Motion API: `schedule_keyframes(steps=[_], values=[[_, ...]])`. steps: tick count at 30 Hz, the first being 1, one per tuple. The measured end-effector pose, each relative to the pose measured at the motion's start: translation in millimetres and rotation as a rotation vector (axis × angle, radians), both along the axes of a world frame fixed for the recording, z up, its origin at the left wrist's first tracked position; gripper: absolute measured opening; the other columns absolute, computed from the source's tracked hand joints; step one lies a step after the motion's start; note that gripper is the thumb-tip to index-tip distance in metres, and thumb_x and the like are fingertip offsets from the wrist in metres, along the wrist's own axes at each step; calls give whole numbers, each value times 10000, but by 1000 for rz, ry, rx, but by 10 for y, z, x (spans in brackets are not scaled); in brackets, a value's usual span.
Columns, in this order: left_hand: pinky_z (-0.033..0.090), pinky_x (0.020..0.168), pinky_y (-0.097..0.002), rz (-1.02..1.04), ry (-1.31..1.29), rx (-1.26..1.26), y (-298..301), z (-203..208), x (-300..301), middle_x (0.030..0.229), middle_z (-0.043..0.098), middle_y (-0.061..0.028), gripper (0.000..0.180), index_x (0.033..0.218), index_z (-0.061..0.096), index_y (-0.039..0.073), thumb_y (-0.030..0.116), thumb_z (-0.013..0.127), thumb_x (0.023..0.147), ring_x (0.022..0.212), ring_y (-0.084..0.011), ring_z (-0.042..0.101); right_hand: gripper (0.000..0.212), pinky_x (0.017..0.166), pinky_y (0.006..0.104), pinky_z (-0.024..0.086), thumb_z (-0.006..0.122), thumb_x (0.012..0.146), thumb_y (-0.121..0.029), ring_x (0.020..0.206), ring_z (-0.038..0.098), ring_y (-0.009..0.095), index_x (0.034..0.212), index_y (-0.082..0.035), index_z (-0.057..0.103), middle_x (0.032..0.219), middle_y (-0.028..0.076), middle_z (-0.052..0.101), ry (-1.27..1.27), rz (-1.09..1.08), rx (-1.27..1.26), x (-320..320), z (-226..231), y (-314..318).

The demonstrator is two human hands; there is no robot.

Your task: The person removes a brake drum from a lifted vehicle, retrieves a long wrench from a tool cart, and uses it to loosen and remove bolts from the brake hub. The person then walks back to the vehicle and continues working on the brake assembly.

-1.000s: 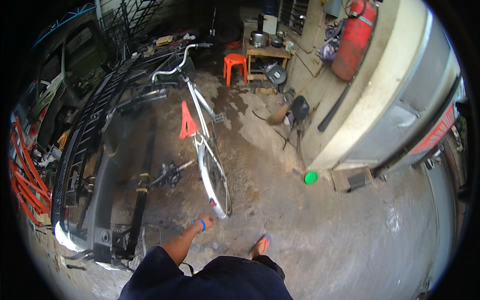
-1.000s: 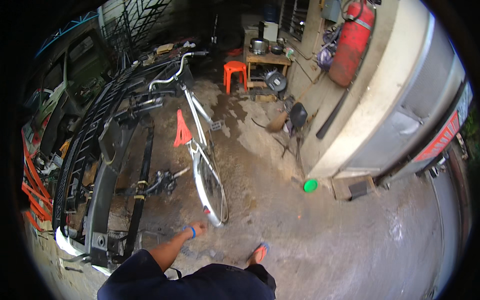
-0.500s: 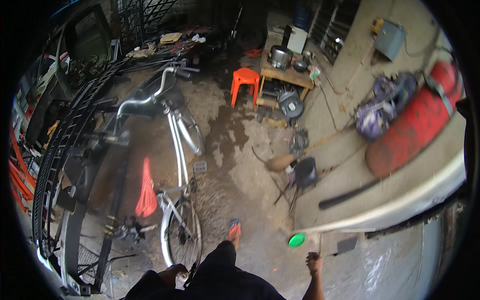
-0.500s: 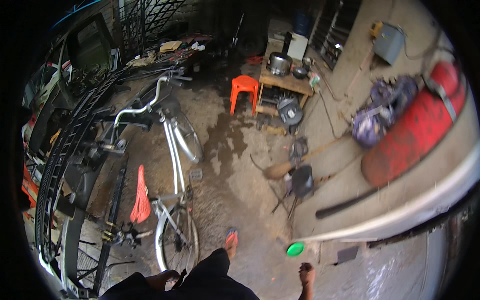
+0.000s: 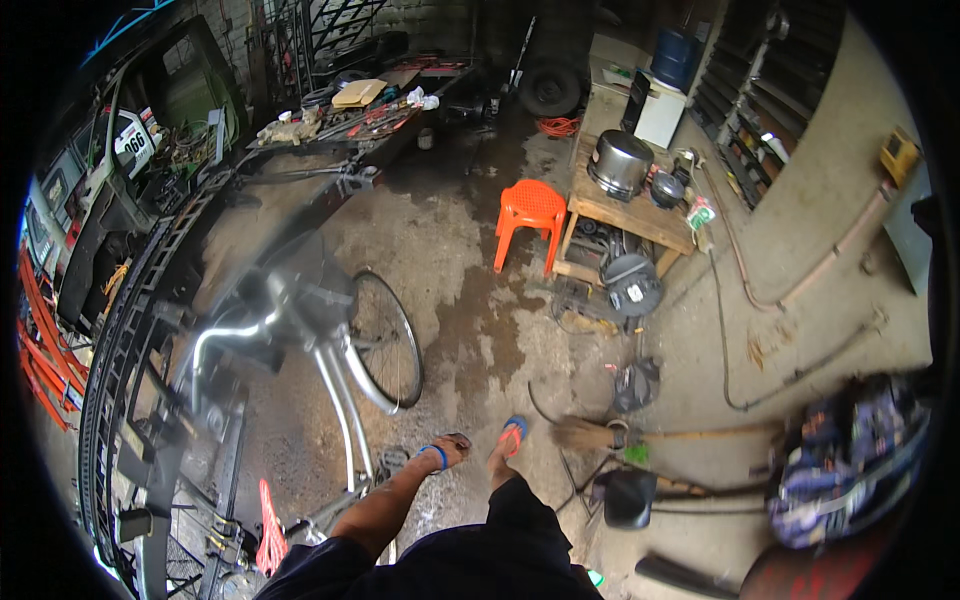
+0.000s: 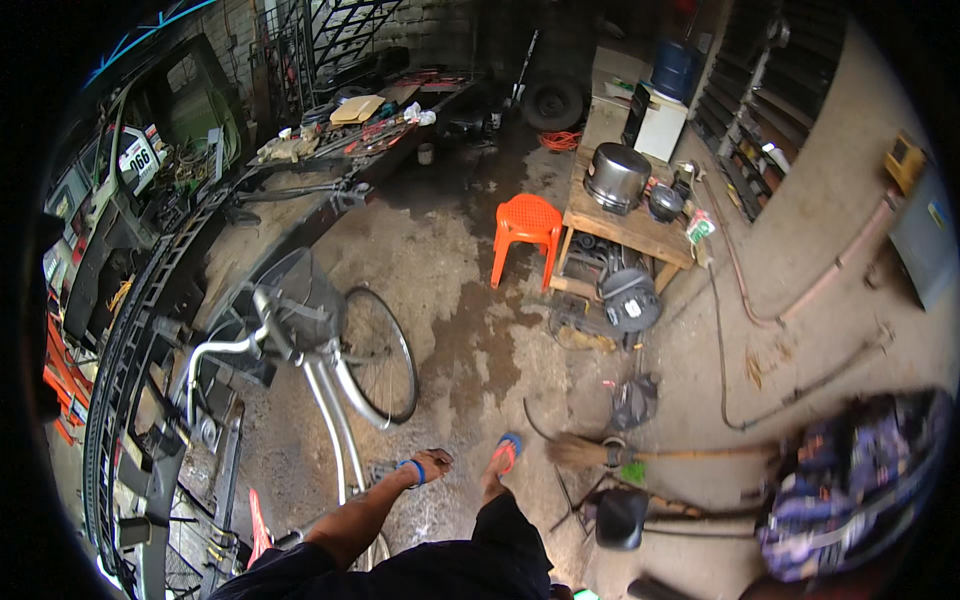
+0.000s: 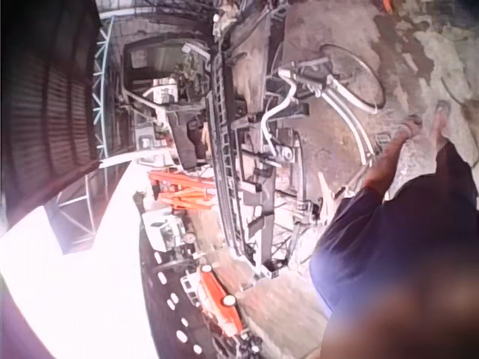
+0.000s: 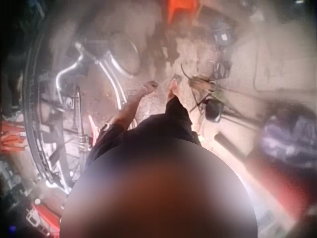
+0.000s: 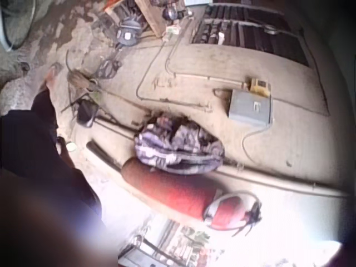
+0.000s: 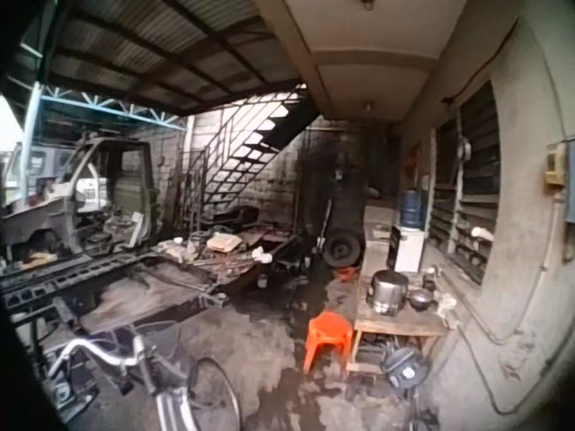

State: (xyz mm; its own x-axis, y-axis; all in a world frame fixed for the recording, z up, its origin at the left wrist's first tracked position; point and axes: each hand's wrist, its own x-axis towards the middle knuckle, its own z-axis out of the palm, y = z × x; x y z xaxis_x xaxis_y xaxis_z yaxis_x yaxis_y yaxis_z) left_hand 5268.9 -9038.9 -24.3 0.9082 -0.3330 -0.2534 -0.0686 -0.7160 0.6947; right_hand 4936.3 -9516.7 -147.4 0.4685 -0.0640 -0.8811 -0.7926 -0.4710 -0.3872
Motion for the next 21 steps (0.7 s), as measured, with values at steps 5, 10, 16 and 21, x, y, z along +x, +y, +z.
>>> schedule_keyframes(steps=[5, 10, 16, 21], values=[[529, 954, -396, 204, 636, -119, -45, 215, 1306, 1251, 654, -129, 318, 1114, 706, 121, 330, 666, 878, 1077, -313, 662, 210, 723, 346, 550, 512, 958, -149, 806, 673, 223, 946, -59, 700, 870, 100, 691, -132, 591, 9, 2386, -161, -514], [489, 1002, -393, -119, 54, 199, 515, -33, 2591, 1229, 663, -127, 404, 1178, 687, 121, 417, 651, 905, 1136, -309, 629, 200, 610, 425, 535, 562, 896, -254, 699, 656, 291, 903, -96, 685, 790, 130, 675, -590, 722, -229, 5756, 378, -296], [590, 746, -390, 737, 424, -444, 1252, -75, 3846, 1090, 716, -149, 302, 1165, 665, -3, 138, 669, 898, 928, -295, 709, 28, 598, 265, 492, 626, 846, -41, 607, 583, 138, 850, -49, 653, 751, 43, 640, -662, -37, 361, 8643, 1518, 946], [597, 714, -352, 912, 341, -479, 1929, 344, 4971, 948, 729, -161, 248, 1109, 657, -51, 102, 600, 923, 836, -230, 724, 101, 644, 361, 534, 618, 831, -122, 725, 652, 207, 903, -76, 672, 812, 87, 672, -530, 450, -39, 9665, 1574, 1566]])
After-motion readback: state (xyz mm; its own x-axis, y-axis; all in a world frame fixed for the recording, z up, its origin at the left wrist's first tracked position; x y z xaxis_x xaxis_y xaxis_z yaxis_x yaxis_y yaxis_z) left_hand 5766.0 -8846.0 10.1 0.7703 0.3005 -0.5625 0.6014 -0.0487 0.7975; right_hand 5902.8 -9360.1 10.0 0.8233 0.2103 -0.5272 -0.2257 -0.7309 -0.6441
